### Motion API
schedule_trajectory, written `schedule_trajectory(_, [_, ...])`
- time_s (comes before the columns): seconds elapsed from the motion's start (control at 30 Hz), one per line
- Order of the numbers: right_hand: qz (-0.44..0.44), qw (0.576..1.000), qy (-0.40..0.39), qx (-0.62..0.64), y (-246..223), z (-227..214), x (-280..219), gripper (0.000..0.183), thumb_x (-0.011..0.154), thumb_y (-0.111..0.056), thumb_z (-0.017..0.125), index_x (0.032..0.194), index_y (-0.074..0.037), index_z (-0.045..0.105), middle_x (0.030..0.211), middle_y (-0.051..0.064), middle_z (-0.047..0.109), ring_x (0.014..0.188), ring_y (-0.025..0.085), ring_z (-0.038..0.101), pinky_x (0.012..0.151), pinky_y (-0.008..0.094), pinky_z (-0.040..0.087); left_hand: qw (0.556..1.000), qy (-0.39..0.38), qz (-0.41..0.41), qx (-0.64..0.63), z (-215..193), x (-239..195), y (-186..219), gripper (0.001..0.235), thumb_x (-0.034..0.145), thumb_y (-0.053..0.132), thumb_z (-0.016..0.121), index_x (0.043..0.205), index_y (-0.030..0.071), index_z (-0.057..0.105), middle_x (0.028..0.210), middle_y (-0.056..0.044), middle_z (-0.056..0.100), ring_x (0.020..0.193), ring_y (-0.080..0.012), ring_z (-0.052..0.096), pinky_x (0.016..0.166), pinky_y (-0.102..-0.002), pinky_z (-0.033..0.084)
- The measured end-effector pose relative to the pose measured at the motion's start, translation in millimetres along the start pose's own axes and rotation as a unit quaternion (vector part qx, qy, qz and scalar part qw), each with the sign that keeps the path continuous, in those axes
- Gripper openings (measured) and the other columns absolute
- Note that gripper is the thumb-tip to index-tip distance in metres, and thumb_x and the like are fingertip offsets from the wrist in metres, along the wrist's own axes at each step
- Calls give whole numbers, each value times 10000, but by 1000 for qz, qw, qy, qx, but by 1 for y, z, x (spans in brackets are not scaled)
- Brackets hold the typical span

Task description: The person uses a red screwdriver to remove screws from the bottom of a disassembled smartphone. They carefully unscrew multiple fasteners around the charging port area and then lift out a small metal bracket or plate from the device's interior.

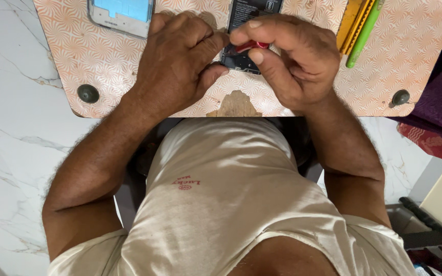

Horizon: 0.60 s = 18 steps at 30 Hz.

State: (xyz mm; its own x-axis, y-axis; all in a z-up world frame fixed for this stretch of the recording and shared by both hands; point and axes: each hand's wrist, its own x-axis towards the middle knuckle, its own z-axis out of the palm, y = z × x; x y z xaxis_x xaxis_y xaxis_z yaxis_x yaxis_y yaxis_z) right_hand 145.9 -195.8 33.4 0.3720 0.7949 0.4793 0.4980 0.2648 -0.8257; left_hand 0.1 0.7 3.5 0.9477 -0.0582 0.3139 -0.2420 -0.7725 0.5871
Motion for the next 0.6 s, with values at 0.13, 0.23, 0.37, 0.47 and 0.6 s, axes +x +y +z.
schedule_trajectory(0.13, [8,997,8,-80,3,0,-2,337,908,19,876,1176,50,674,1077,219,723,958,230,724,818,328,620,1000,5,7,6,0,0,-1,458,894,255,877,1271,67,697,1088,-37,612,1122,-240,579,986,-441,378])
schedule_trajectory(0.23, [46,999,15,-4,0,3,-3,244,995,115,699,1218,55,619,1127,197,734,1047,245,764,904,361,665,1000,-2,-7,0,2,0,0,452,896,264,892,1271,86,715,1090,-26,604,1074,-225,578,966,-436,381])
schedule_trajectory(0.37, [6,1000,-6,-25,1,2,-3,275,1051,72,729,1292,33,603,1224,209,693,1093,254,722,928,334,641,1000,-2,-4,7,1,0,0,467,887,254,894,1283,82,716,1103,-31,616,1099,-230,580,969,-436,379])
schedule_trajectory(0.47, [9,999,9,-45,4,2,-4,273,999,59,770,1235,24,636,1110,198,719,975,243,742,857,332,643,1000,-1,-3,8,1,0,0,468,886,254,892,1276,73,707,1106,-28,626,1127,-228,583,992,-439,382])
schedule_trajectory(0.6, [24,1000,16,-2,4,4,-8,239,1117,72,621,1343,19,567,1216,187,717,1067,250,754,964,332,647,1000,-5,-2,9,1,0,0,469,874,253,894,1269,82,707,1143,-26,631,1119,-226,584,988,-444,380])
